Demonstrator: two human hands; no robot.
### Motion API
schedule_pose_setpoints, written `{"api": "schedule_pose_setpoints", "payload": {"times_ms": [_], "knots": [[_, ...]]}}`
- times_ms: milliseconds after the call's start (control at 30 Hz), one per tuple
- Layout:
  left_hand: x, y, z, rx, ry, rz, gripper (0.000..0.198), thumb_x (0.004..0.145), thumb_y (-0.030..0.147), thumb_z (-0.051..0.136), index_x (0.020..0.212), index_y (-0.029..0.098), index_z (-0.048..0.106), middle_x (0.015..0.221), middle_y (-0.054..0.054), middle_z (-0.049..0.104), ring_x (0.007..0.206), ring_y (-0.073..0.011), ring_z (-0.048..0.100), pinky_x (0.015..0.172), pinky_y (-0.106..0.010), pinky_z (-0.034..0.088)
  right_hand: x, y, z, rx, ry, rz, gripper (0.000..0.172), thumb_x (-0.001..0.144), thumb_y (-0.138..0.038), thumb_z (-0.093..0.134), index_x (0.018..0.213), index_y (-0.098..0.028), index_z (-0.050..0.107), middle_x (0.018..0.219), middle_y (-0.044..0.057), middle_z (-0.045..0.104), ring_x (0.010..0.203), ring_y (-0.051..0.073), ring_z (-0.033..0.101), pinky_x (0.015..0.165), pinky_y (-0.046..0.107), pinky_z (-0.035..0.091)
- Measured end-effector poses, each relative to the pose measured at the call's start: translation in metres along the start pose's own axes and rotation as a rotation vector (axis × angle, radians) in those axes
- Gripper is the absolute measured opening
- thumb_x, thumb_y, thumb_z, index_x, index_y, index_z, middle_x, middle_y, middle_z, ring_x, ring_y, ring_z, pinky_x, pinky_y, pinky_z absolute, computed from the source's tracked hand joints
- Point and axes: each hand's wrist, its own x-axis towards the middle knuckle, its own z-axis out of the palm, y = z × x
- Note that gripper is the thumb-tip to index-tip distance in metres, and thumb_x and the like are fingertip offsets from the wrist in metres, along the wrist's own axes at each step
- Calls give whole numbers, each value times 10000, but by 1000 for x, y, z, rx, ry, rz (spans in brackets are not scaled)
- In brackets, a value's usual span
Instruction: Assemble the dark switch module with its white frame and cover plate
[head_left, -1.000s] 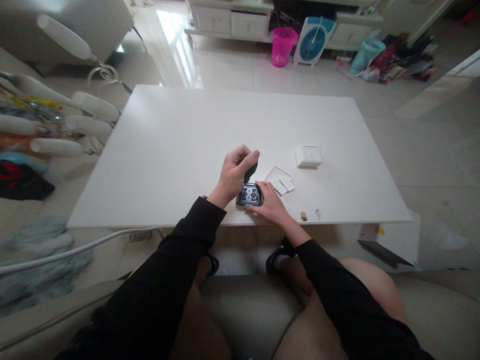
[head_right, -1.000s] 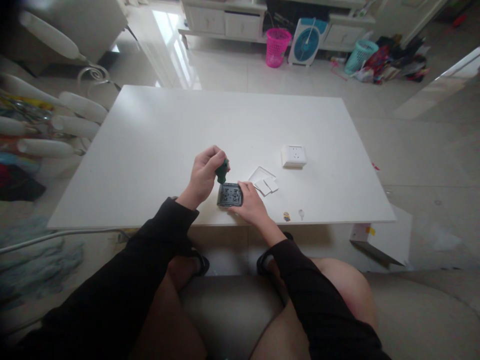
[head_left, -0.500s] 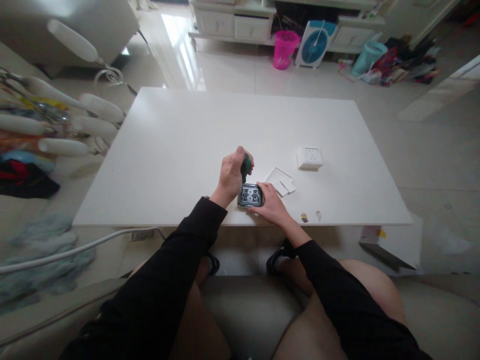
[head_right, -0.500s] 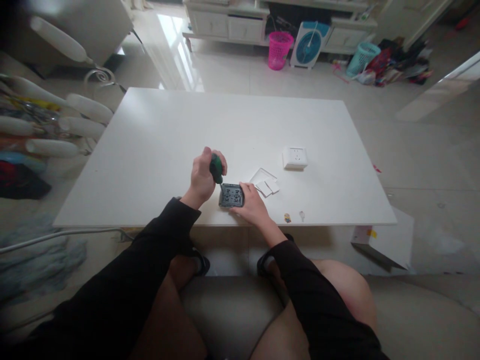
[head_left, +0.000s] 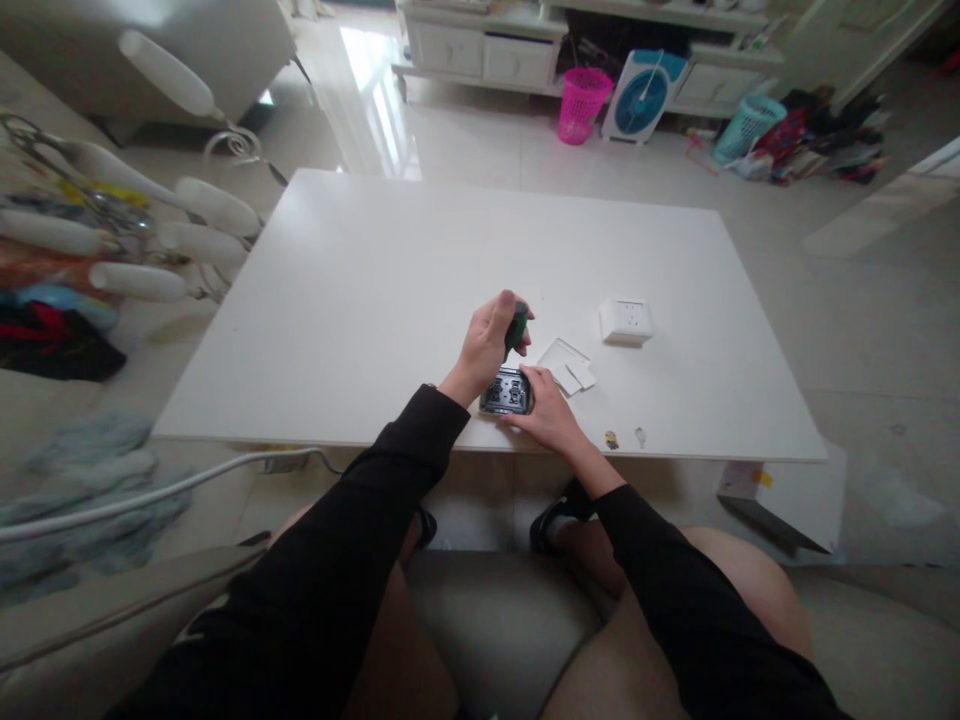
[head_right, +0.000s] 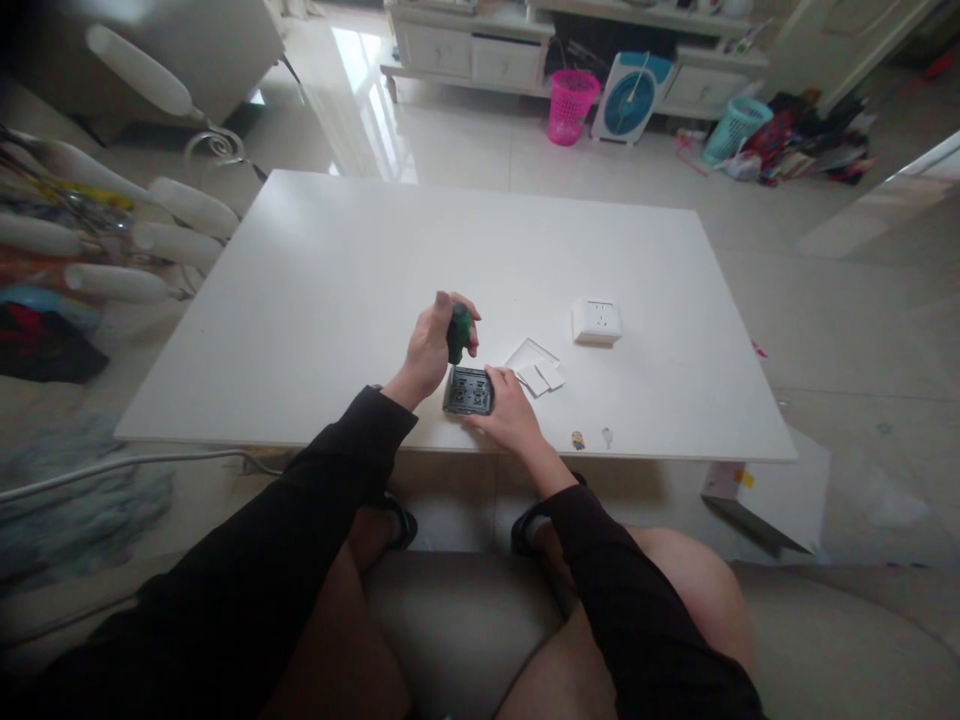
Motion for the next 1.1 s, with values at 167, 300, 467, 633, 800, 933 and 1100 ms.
{"api": "schedule_pose_setpoints", "payload": {"times_ms": [167, 300, 467, 633, 800, 933, 1100], "knots": [[-1, -12, -2, 1, -70, 34, 684, 882, 875, 492, 836, 204, 614, 616, 23, 531, 487, -99, 485, 479, -264, 391, 0, -2, -1, 0, -5, -4, 905, 698, -317, 899, 1495, -220, 480, 1385, 134, 542, 1349, 331, 537, 1212, 544, 435], [8, -7, -20, 2, 112, 99, 572, 979, 777, 445, 960, 229, 610, 696, 5, 562, 545, -118, 513, 523, -271, 413, -1, 0, 1, -3, 1, 1, 924, 689, -327, 910, 1499, -238, 474, 1390, 124, 542, 1351, 327, 536, 1216, 548, 429], [19, -12, -65, 341, 158, -82, 232, 1018, 445, 552, 973, 218, 568, 775, -11, 599, 615, -136, 549, 604, -279, 454, -1, 2, 2, 4, -1, 1, 921, 692, -314, 905, 1502, -252, 471, 1400, 115, 532, 1360, 321, 530, 1218, 542, 428], [7, -28, -90, 995, -2, -244, 89, 941, 221, 605, 1015, 173, 617, 986, -140, 707, 958, -262, 676, 865, -370, 509, -1, 0, 1, 4, -3, 16, 913, 690, -313, 910, 1491, -230, 480, 1406, 125, 532, 1354, 320, 535, 1212, 526, 434], [-8, -26, -90, 1331, -114, -368, 249, 961, 327, 617, 1143, 161, 650, 1140, -206, 723, 1084, -345, 689, 891, -416, 503, -1, -1, 0, 2, -11, 11, 908, 697, -312, 906, 1491, -219, 475, 1413, 131, 528, 1364, 314, 530, 1221, 515, 428], [-15, -24, -85, 1427, -133, -361, 280, 969, 350, 609, 1201, 196, 644, 1189, -180, 716, 1054, -328, 700, 844, -389, 501, -1, -1, 1, 11, -12, 18, 914, 695, -305, 912, 1496, -229, 478, 1415, 126, 533, 1364, 315, 539, 1228, 521, 426], [-19, -30, -83, 1489, -172, -350, 296, 938, 275, 628, 1228, 220, 642, 1220, -154, 702, 1064, -309, 697, 834, -366, 501, -4, 2, 3, 20, -16, -12, 970, 710, -328, 920, 1549, -248, 441, 1486, 137, 517, 1429, 323, 508, 1257, 540, 391]]}}
